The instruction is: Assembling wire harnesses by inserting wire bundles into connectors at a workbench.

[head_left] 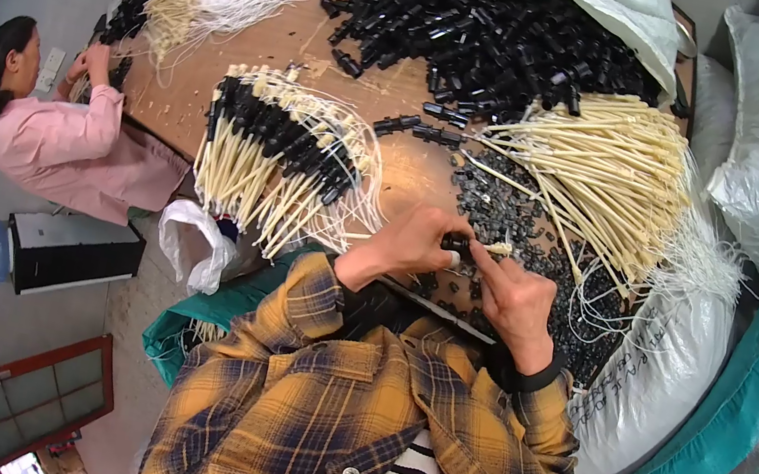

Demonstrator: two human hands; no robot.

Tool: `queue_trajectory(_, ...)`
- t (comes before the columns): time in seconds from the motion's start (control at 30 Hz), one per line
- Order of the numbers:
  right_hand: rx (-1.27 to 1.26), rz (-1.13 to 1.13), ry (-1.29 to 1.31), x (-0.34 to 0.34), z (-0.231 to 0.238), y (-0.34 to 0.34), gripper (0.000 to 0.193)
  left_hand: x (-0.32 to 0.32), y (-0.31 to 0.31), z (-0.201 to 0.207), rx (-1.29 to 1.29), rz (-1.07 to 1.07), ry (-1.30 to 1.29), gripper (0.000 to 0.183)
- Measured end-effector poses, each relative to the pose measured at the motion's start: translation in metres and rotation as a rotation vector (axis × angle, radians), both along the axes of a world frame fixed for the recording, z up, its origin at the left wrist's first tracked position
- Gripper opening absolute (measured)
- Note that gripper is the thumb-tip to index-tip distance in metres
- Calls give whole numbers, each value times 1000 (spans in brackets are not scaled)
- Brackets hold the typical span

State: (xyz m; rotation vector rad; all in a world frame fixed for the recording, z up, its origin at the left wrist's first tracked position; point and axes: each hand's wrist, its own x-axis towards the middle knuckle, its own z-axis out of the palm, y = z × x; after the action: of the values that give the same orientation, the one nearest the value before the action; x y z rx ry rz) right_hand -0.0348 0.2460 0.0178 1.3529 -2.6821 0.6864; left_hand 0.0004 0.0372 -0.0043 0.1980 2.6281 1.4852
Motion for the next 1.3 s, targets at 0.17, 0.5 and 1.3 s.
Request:
queue_trajectory(0.17, -400, -330, -771, -2, -10, -13, 14, 8, 15, 17, -165, 10, 202, 32)
queue_trajectory(0.5, -522, -304, -115, -14, 10, -29, 5, 36, -89, 31, -799, 625, 639, 20)
queue_trajectory(1.3, 36, -571, -48, -56, -25, 45, 12, -23, -58, 9, -624, 402, 384, 34)
